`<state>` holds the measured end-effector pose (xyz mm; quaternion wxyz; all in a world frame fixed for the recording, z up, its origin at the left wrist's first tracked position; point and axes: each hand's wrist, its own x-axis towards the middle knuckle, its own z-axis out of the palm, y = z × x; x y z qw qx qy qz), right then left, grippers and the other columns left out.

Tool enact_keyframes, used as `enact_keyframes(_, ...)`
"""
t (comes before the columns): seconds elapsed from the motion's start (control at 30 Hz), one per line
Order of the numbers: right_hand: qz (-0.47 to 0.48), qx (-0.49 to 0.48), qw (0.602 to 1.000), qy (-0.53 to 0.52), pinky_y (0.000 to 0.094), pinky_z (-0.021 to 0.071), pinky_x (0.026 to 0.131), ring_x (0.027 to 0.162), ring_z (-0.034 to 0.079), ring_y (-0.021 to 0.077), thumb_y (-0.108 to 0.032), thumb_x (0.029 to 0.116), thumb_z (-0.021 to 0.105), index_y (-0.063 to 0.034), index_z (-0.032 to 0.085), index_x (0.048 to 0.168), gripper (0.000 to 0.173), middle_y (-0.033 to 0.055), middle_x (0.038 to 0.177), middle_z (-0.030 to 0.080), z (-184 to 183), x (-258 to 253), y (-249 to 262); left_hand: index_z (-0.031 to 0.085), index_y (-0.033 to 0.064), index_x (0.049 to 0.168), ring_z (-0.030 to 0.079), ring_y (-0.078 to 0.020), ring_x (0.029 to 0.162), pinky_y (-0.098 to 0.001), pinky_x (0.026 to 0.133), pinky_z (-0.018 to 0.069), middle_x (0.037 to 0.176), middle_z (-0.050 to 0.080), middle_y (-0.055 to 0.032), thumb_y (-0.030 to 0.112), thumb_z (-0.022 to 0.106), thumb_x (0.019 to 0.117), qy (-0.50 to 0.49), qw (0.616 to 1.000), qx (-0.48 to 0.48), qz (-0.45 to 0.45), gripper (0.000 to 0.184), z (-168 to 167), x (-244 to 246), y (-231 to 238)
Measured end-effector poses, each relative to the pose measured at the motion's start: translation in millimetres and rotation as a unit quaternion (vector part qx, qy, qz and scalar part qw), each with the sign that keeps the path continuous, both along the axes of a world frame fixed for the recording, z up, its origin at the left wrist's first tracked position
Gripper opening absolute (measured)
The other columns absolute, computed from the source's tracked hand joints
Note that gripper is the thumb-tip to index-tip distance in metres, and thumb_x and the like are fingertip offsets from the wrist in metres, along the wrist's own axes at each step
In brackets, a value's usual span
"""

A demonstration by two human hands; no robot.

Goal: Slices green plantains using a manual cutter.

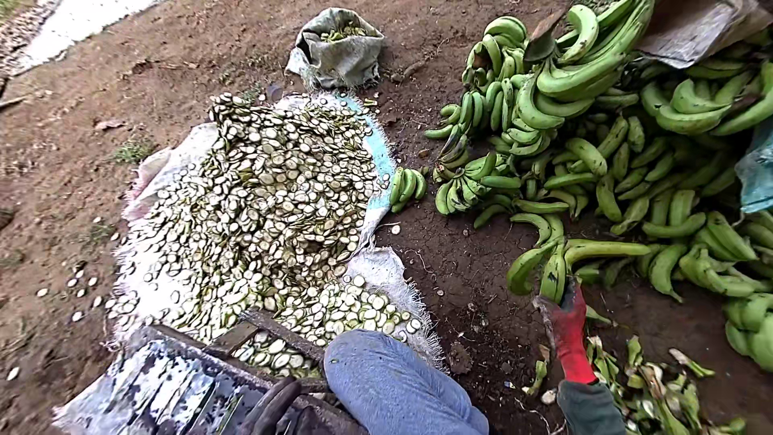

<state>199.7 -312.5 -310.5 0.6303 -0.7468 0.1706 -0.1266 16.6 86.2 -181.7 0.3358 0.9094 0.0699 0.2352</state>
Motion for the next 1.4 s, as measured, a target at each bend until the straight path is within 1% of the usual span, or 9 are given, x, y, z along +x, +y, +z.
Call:
enact_keyframes(0.13, 0.223, 0.103, 0.964, -0.099, 0.0234, 0.0595, 0.081, 0.092, 0.068, 0.003, -0.03, 0.0668, 0.081, 0.0049, 0.053, 0.131, 0.079, 0.0021, 0.108, 0.069, 54, -46, 49, 0.055, 0.0086, 0.144, 0.039, -0.0284, 0.147, -0.049, 0.12, 0.0331, 0.152, 0.05, -0.0167, 0.065, 0.071, 0.0825, 0.02, 0.994, -0.021, -0.101, 0.085, 6, 52, -46)
enact_keyframes(0.33, 0.555, 0.122, 0.777, -0.27, 0.0272, 0.0553, 0.1, 0.116, 0.062, 0.0029, -0.032, 0.0842, 0.079, -0.0258, 0.059, 0.139, 0.058, -0.0093, 0.129, 0.065, 139, -48, 115, 0.047, 0.0231, 0.153, 0.012, -0.0381, 0.156, -0.0631, 0.122, 0.0187, 0.168, 0.025, -0.014, 0.089, 0.07, 0.0528, 0.057, 0.98, -0.015, -0.189, 0.122, 82, 62, -16)
enact_keyframes(0.53, 0.576, 0.262, 0.718, -0.289, 0.0244, 0.0497, 0.107, 0.124, 0.058, 0.0001, -0.029, 0.0927, 0.071, -0.0293, 0.045, 0.148, 0.061, -0.0167, 0.138, 0.06, 180, -97, 237, 0.049, 0.0001, 0.141, 0.06, -0.0099, 0.12, -0.0323, 0.105, 0.0512, 0.131, 0.063, -0.005, 0.059, 0.082, 0.0749, -0.124, 0.93, -0.292, -0.187, 0.095, 106, -4, -6)
enact_keyframes(0.73, 0.727, 0.143, 0.645, -0.185, 0.0344, 0.0394, 0.12, 0.144, 0.042, 0.0182, -0.031, 0.0711, 0.089, 0.0022, 0.017, 0.16, 0.119, 0.0178, 0.16, 0.036, 180, -121, 297, 0.041, -0.0137, 0.141, 0.064, -0.008, 0.112, -0.0278, 0.099, 0.0536, 0.125, 0.065, -0.0172, 0.054, 0.084, 0.0696, -0.215, 0.914, -0.277, 0.204, 0.107, 56, -55, 4)
enact_keyframes(1.0, 0.652, 0.043, 0.705, -0.274, 0.0269, 0.054, 0.101, 0.114, 0.064, 0.0124, -0.02, 0.0679, 0.088, 0.0105, 0.053, 0.132, 0.079, 0.017, 0.124, 0.065, 155, -155, 370, 0.063, -0.0061, 0.127, 0.066, -0.0312, 0.115, -0.0467, 0.101, 0.0515, 0.122, 0.069, -0.0221, 0.035, 0.073, 0.0894, 0.055, 0.972, -0.04, 0.227, 0.056, 67, -130, 46)
enact_keyframes(1.1, 0.585, -0.145, 0.673, -0.43, 0.0483, 0.0527, 0.099, 0.114, 0.064, 0.0333, -0.02, 0.0713, 0.079, -0.0004, 0.068, 0.12, 0.054, 0.0221, 0.119, 0.067, 173, -118, 347, 0.061, 0.0057, 0.137, 0.061, -0.0487, 0.119, -0.0673, 0.092, 0.0485, 0.134, 0.063, -0.0249, 0.032, 0.059, 0.0999, 0.335, 0.882, 0.09, 0.32, 0.046, 63, -206, 92)
enact_keyframes(1.23, 0.564, -0.016, 0.755, -0.333, 0.0303, 0.0539, 0.102, 0.119, 0.062, 0.0135, -0.012, 0.0683, 0.081, 0.006, 0.042, 0.14, 0.084, 0.0103, 0.131, 0.06, 187, -36, 303, 0.05, -0.0072, 0.135, 0.068, -0.0325, 0.092, -0.0506, 0.083, 0.0564, 0.11, 0.066, -0.0243, 0.023, 0.054, 0.1023, -0.027, 0.79, -0.067, 0.609, 0.045, 7, -375, 152)
enact_keyframes(1.3, 0.613, 0.14, 0.739, -0.242, 0.0387, 0.0564, 0.103, 0.122, 0.063, 0.0204, -0.011, 0.0668, 0.088, -0.0048, 0.038, 0.147, 0.095, 0.0063, 0.136, 0.061, 164, -46, 317, 0.052, 0.0112, 0.124, 0.069, -0.0157, 0.068, -0.0355, 0.061, 0.0622, 0.091, 0.065, -0.002, 0.027, 0.041, 0.1074, -0.308, 0.741, -0.252, 0.54, 0.025, -5, -366, 149)
enact_keyframes(1.4, 0.669, 0.177, 0.704, -0.158, 0.04, 0.0573, 0.102, 0.121, 0.064, 0.0241, -0.009, 0.0653, 0.085, 0.0031, 0.036, 0.152, 0.1, 0.0134, 0.139, 0.061, 114, -97, 349, 0.056, 0.02, 0.105, 0.066, -0.0151, 0.065, -0.0365, 0.061, 0.0604, 0.08, 0.066, 0.0025, 0.035, 0.024, 0.1077, -0.429, 0.638, -0.474, 0.429, 0.036, 21, -297, 120)
